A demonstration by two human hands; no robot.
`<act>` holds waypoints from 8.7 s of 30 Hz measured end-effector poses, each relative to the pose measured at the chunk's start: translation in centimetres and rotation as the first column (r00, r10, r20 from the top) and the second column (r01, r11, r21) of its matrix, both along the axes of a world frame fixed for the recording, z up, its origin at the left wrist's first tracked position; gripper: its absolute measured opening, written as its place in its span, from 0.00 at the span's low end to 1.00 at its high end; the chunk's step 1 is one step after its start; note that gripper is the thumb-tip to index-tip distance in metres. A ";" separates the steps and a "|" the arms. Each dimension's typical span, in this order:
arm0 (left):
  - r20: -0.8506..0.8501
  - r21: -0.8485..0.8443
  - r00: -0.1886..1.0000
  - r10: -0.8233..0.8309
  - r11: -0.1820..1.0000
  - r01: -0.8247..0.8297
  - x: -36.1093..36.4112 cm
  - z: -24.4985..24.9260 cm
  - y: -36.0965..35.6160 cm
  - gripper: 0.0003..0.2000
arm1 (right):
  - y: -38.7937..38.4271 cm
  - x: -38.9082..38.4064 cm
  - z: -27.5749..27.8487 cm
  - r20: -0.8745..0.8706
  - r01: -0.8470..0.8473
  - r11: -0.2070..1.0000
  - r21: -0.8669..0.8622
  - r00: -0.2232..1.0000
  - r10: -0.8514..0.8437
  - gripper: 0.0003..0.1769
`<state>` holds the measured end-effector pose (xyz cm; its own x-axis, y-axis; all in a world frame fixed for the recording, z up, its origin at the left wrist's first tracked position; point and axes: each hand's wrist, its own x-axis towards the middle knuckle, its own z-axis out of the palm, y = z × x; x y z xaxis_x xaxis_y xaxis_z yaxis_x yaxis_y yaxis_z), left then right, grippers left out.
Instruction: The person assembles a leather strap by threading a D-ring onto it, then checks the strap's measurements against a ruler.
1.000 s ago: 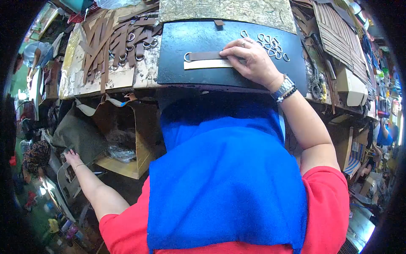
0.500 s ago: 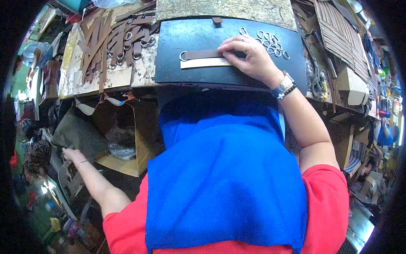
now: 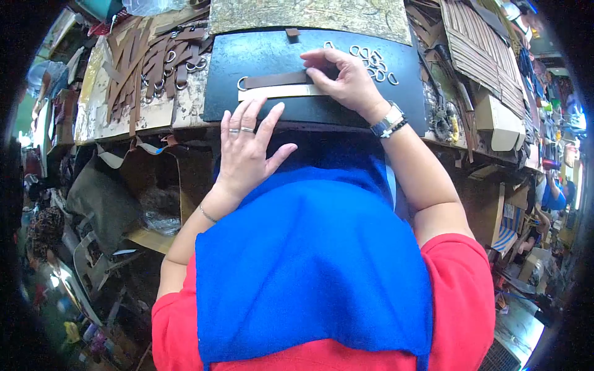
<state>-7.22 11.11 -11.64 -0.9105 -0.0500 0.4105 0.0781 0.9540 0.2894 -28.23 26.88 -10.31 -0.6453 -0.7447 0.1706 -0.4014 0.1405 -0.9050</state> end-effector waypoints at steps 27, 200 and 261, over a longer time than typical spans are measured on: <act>0.096 -0.117 0.988 0.122 0.987 -0.110 -1.1 -0.2 1.5 0.43 | -0.2 -0.2 -0.2 -0.122 -0.017 0.999 0.047 0.992 0.023 0.16; -0.191 0.247 0.968 0.162 0.962 -0.113 -3.4 -1.3 -7.1 0.14 | 0.3 0.1 0.9 -0.543 -0.108 0.987 0.120 0.825 0.157 0.03; 0.028 0.098 0.972 0.234 0.967 -0.236 -4.8 1.9 -6.3 0.14 | -0.4 10.9 16.4 0.367 -0.509 0.225 -0.831 -0.196 0.909 0.18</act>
